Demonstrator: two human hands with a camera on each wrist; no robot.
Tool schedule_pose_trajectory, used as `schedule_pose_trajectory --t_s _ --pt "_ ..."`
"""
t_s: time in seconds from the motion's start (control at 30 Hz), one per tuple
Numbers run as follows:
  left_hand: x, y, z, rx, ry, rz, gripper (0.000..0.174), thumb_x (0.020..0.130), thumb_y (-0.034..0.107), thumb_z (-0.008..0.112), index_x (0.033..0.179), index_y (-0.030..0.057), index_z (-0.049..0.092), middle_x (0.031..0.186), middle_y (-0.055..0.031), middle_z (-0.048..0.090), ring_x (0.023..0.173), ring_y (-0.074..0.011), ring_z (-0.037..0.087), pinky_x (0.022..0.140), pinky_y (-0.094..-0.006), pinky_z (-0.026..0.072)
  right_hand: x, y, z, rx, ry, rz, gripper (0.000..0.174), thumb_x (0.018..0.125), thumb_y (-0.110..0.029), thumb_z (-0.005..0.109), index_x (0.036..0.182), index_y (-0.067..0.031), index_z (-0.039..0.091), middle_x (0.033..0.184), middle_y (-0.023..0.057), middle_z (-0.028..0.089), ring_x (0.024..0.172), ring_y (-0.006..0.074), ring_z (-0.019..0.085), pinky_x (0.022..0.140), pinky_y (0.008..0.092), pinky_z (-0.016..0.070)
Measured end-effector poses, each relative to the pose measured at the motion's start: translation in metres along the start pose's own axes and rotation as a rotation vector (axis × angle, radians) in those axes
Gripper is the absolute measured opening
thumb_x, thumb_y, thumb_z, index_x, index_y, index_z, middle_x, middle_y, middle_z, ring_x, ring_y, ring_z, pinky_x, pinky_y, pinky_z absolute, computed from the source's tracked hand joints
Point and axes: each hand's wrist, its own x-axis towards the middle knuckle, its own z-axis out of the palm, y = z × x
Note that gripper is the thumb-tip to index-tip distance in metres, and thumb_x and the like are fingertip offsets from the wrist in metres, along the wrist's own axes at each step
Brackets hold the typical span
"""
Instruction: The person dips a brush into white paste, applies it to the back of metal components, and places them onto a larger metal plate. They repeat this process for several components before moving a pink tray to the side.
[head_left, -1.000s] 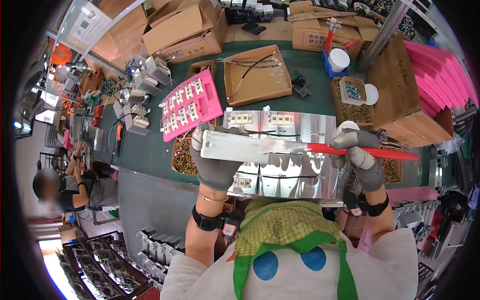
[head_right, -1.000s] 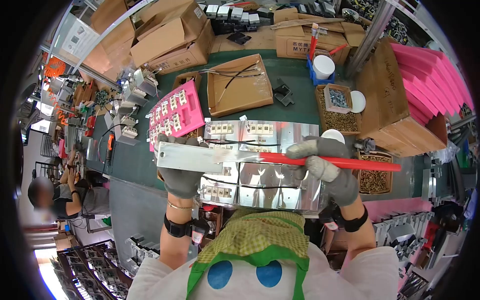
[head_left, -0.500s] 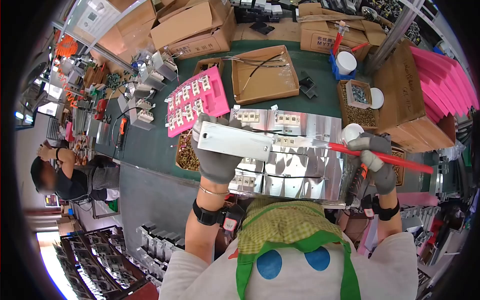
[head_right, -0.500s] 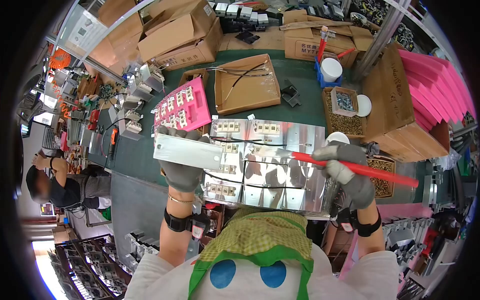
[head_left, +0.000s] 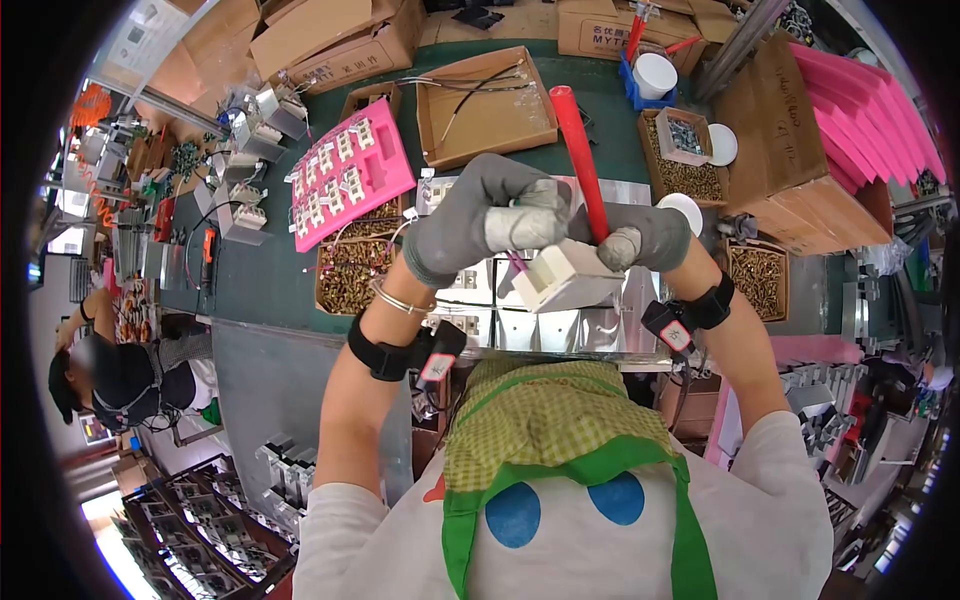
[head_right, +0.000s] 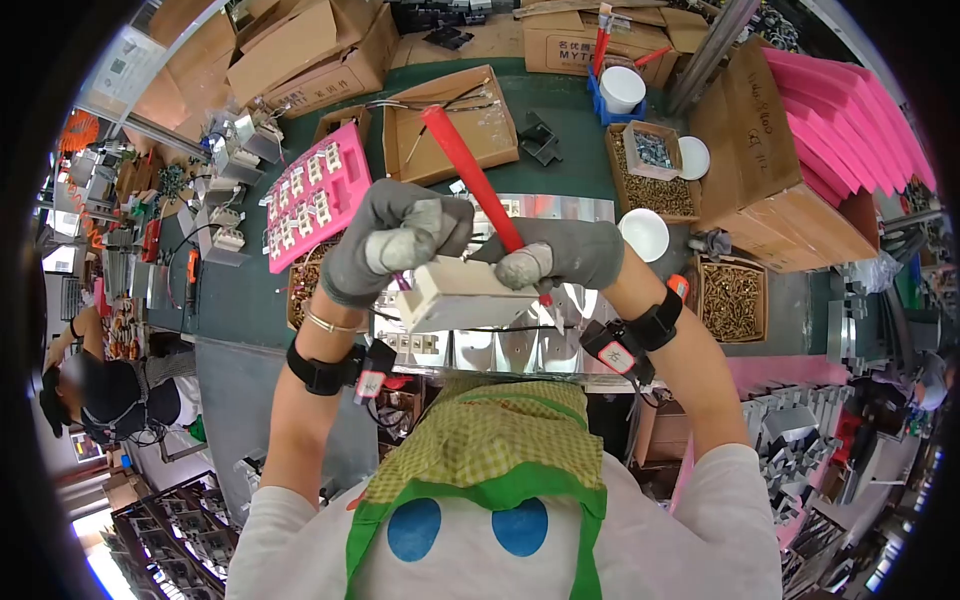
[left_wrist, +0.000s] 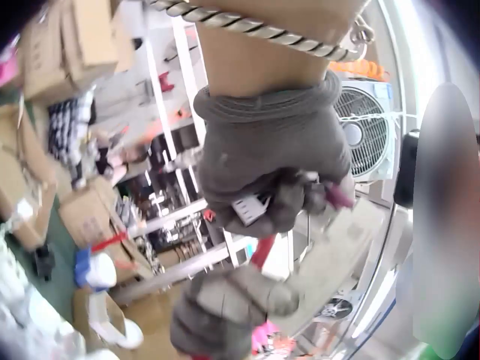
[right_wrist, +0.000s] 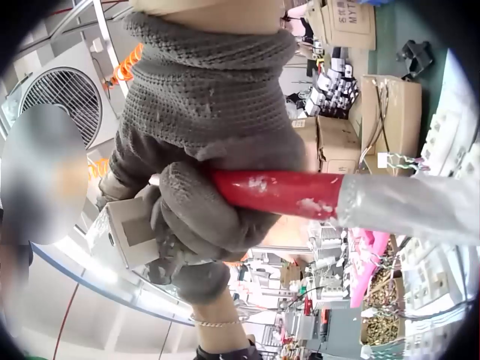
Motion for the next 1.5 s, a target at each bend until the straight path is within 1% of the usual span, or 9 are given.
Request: schedule_pose_trajectory --t_s 0.1,0.2,0.33,0.8,0.93,1.07,1.2,1.4,1.5 --pt "-0.01 0.021 -0.009 0.98 0.021 -0.15 0.021 0.074 0.024 0.061 0.067 0.0049 0.054 0.068 -0.0082 0.055 0.064 -0.0237 0.054 0.06 -0.0325 0.041 -0.008 0.009 -0.008 -0.087 0.086 0.082 0.054 0.063 -0.043 0.071 0.088 0.0033 0.058 0.072 0.0018 0.054 0.066 0.0107 0.05 0.058 0.0249 0.0396" --pt "-0.045 -0.041 -0.015 1.353 -0.09 -0.373 0.014 0.075 0.02 0.057 0.079 0.007 0.054 0.072 -0.0104 0.057 0.07 -0.0283 0.056 0.062 -0.0362 0.0434 -0.013 0.038 0.007 -0.392 0.463 0.316 0.051 0.059 -0.035 0.075 0.089 0.0018 0.059 0.073 0.0064 0.057 0.069 0.0158 0.054 0.065 0.028 0.0433" --pt "-0.084 -0.12 0.006 1.281 0.061 -0.567 0.015 0.076 0.016 0.053 0.089 0.0088 0.049 0.076 -0.0115 0.056 0.073 -0.0311 0.057 0.064 -0.042 0.044 0.003 0.135 0.023 -0.846 0.635 0.449 0.045 0.058 -0.032 0.073 0.09 -0.0045 0.057 0.085 0.0113 0.055 0.077 0.029 0.056 0.071 0.0359 0.0449" --pt "-0.106 -0.164 0.01 1.183 0.207 -0.707 0.018 0.074 0.018 0.057 0.089 0.0085 0.055 0.079 -0.0109 0.059 0.077 -0.0286 0.058 0.068 -0.0391 0.0454 0.023 0.162 0.043 -0.878 0.637 0.526 0.039 0.065 -0.03 0.067 0.094 -0.0072 0.054 0.093 0.0097 0.051 0.082 0.0284 0.056 0.071 0.0378 0.0463" --pt "-0.103 -0.138 -0.002 1.097 0.029 -0.795 0.038 0.069 0.023 0.06 0.104 0.0092 0.051 0.087 -0.0129 0.059 0.085 -0.0283 0.058 0.076 -0.0371 0.0453 0.024 0.169 0.041 -0.902 0.62 0.437 0.039 0.064 -0.029 0.067 0.096 -0.0101 0.054 0.094 0.0083 0.051 0.085 0.0266 0.055 0.072 0.0366 0.0466" --pt "-0.094 -0.092 -0.074 0.781 0.393 -0.752 0.031 0.072 0.032 0.06 0.093 0.0091 0.058 0.085 -0.0114 0.062 0.082 -0.0269 0.06 0.074 -0.0355 0.0461 0.025 0.166 0.041 -0.979 0.593 0.458 0.042 0.063 -0.033 0.068 0.098 -0.0121 0.055 0.093 0.0062 0.052 0.085 0.0251 0.056 0.07 0.0357 0.0474" --pt "-0.116 -0.095 -0.204 1.229 0.934 -0.683 0.03 0.074 0.03 0.057 0.095 0.0091 0.058 0.09 -0.0159 0.061 0.085 -0.031 0.059 0.074 -0.038 0.0458 0.023 0.141 0.041 -0.957 0.607 0.416 0.038 0.067 -0.032 0.067 0.098 -0.0131 0.056 0.09 0.0057 0.052 0.081 0.024 0.057 0.068 0.0356 0.0472" --pt "-0.151 -0.144 -0.342 1.312 0.838 -1.346 0.077 0.066 0.057 0.059 0.116 -0.0004 0.047 0.117 -0.0233 0.049 0.111 -0.034 0.046 0.093 -0.039 0.0358 -0.03 0.091 0.025 -1.026 0.692 0.366 0.027 0.067 -0.013 0.058 0.094 -0.0102 0.056 0.083 0.009 0.05 0.072 0.0285 0.056 0.061 0.0389 0.0448" --pt "-0.117 -0.125 -0.324 1.358 0.756 -1.562 0.067 0.069 0.052 0.055 0.114 0.0035 0.051 0.117 -0.0203 0.05 0.109 -0.033 0.048 0.09 -0.0407 0.0398 -0.064 0.047 0.009 -0.969 1.001 0.179 0.018 0.071 -0.013 0.055 0.089 -0.0079 0.054 0.083 0.0121 0.052 0.072 0.0327 0.054 0.062 0.0409 0.0421"
